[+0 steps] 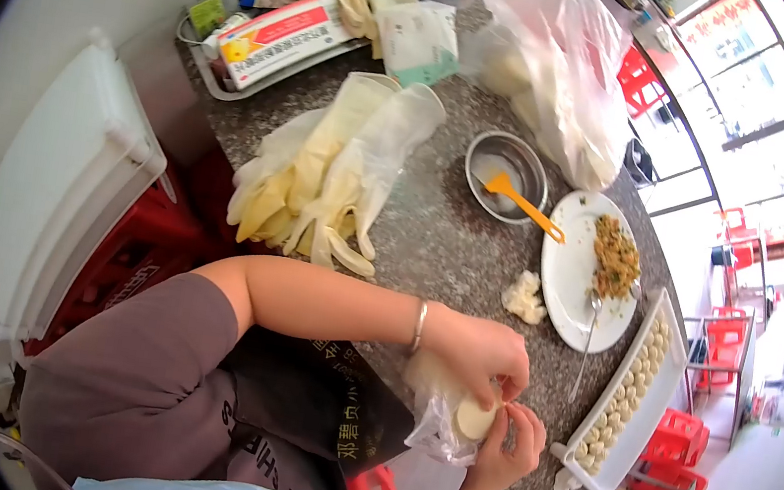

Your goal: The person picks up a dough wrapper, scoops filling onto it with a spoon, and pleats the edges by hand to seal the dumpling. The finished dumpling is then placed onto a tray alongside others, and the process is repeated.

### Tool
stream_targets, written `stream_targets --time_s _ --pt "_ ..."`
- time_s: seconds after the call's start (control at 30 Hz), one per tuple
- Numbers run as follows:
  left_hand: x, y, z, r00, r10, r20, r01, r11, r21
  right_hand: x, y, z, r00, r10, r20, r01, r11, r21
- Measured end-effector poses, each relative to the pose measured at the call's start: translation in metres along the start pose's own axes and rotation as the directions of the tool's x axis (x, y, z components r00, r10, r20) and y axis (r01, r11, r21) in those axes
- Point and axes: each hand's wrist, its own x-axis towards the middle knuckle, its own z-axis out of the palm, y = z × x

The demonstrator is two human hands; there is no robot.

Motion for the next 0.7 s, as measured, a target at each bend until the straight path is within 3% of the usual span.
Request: stream_targets --time_s 0.1,0.17,0.33,0.4,0.57,0.7 --pt "-0.001 0.0 0.002 0.998 0.035 -0.056 -0.036 0.999 -0.015 -0.006 0.005 0.003 0.98 0.183 -0.077 -0.172 0.976 0.133" --pt "0.0 0.004 -0.001 0.999 -0.029 -0.016 0.028 0.997 -0.068 -0.011 0.013 0.003 0.984 0.175 -0.044 -0.166 0.973 0.162" --pt "0.003 0.001 -0.005 0.999 -0.018 -0.027 0.016 0.996 -0.085 -0.02 0.041 0.018 0.947 0.252 -0.199 -0.148 0.893 0.425" --pt "0.004 0.0 -0.007 0.991 -0.054 -0.121 0.027 0.976 -0.218 -0.022 0.051 0.02 0.942 0.273 -0.197 -0.164 0.883 0.439" --pt "0.007 -0.001 -0.013 0.955 -0.069 -0.29 0.025 0.988 -0.152 -0.022 0.052 0.02 0.925 0.333 -0.183 -0.209 0.848 0.487" --pt "0.006 0.0 -0.013 0.937 -0.072 -0.342 0.019 0.988 -0.156 -0.022 0.054 0.019 0.881 0.449 -0.151 -0.25 0.712 0.656"
